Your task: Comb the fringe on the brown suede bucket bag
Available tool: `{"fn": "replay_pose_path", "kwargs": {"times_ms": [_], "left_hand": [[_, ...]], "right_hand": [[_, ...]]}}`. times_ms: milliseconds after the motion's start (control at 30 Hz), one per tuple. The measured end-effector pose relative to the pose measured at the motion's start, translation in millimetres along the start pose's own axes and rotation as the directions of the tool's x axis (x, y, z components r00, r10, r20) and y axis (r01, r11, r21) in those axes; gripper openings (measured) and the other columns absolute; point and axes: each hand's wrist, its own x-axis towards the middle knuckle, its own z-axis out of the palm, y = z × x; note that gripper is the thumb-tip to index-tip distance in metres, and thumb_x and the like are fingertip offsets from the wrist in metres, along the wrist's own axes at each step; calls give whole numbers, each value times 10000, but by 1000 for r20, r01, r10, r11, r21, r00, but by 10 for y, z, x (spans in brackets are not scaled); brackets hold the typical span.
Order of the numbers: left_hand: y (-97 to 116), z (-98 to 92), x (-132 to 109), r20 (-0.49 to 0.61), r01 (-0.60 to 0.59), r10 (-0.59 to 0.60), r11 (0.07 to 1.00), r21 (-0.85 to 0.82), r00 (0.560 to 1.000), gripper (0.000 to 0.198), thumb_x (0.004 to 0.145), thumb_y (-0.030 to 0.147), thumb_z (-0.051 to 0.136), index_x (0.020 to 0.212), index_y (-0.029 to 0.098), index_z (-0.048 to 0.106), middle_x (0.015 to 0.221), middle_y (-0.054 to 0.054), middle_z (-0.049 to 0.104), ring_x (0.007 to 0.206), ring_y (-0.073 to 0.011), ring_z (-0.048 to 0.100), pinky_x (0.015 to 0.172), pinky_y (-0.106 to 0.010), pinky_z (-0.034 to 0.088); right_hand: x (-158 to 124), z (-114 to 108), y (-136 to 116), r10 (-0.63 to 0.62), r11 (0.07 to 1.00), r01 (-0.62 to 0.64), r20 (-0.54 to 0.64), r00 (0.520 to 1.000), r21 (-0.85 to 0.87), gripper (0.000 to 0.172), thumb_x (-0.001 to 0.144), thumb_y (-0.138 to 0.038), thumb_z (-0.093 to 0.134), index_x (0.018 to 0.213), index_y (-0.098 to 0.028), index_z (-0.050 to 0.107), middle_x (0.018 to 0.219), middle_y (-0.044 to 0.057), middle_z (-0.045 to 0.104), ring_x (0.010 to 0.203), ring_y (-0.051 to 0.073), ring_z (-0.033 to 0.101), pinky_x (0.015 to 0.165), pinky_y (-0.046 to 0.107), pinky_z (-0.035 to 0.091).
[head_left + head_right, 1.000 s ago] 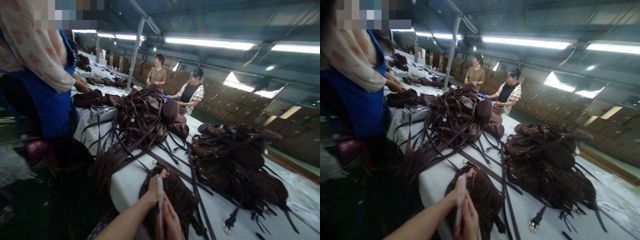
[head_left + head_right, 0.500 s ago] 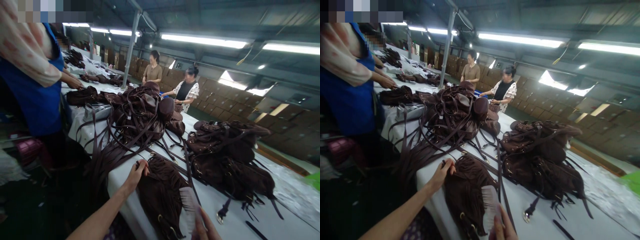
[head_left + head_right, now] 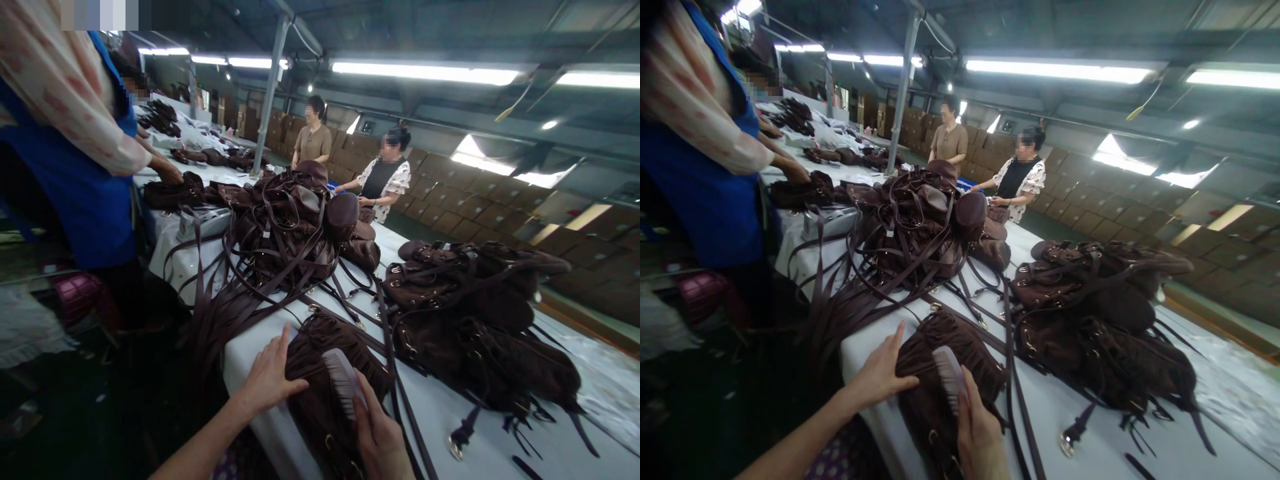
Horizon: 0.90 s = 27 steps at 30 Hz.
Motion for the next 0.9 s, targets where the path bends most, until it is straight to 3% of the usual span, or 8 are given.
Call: {"fn": "replay_pose_path", "kwargs": {"times_ms": [100,233,367,500,633,700,800,900], "left_hand": [[106,15,-23,146,62,-86,985,163,985,768,812,453,640,1427,106,338,1210,-196,597,1111,-321,588,931,-391,453],[216,-114,-25,210,94,-191,912,399,959,365,934,413,489,1128,124,599,972,-171,695,949,-334,665,794,-398,500],[399,-251,-55,227,12,-136,879,476,964,283,964,308,405,964,161,648,930,-157,706,887,-336,681,736,-405,502],[611,-283,-110,288,-168,75,935,312,955,307,972,368,371,914,200,621,871,-119,707,816,-297,681,696,-361,486],[598,-287,-133,112,-190,193,981,-37,975,278,938,396,447,780,199,563,807,-67,658,782,-233,633,693,-311,456],[503,-282,-160,-47,-80,69,941,-329,997,230,922,407,475,866,199,557,822,-35,624,735,-180,601,657,-269,449],[381,-221,-261,-42,55,-100,800,-597,994,327,829,308,560,1135,207,503,935,-18,602,659,-125,563,600,-235,450],[378,-73,-382,-2,-34,40,820,-572,999,632,681,172,637,1284,230,456,1102,-49,590,892,-176,596,805,-287,503]], "right_hand": [[98,159,-114,-27,991,35,68,997,-128,527,981,-372,344,1472,-190,392,1331,124,574,1205,301,555,1008,448,448],[193,275,-187,-13,967,34,83,996,-251,659,927,-396,472,1512,-158,283,1195,157,651,1021,341,654,850,457,521],[292,387,-261,-68,928,88,67,995,-362,796,838,-379,621,1525,-175,272,1126,160,668,941,366,666,807,456,519],[400,587,-314,-107,920,128,75,991,-370,739,794,-209,571,1500,-214,352,1001,136,689,817,332,678,727,417,524],[463,687,-298,25,996,-35,123,992,81,518,811,-326,620,1303,-170,591,851,82,705,640,230,657,583,292,526],[446,658,-301,148,908,-228,240,960,353,601,787,-527,675,1251,-153,599,660,28,664,432,157,545,373,212,420],[359,570,-347,273,711,-469,410,870,523,776,754,-683,676,1289,-141,525,420,-82,470,265,75,306,255,144,222],[265,521,-420,302,594,-515,423,855,618,832,701,-682,744,1301,-159,502,487,-84,502,271,41,286,260,126,236]]}}
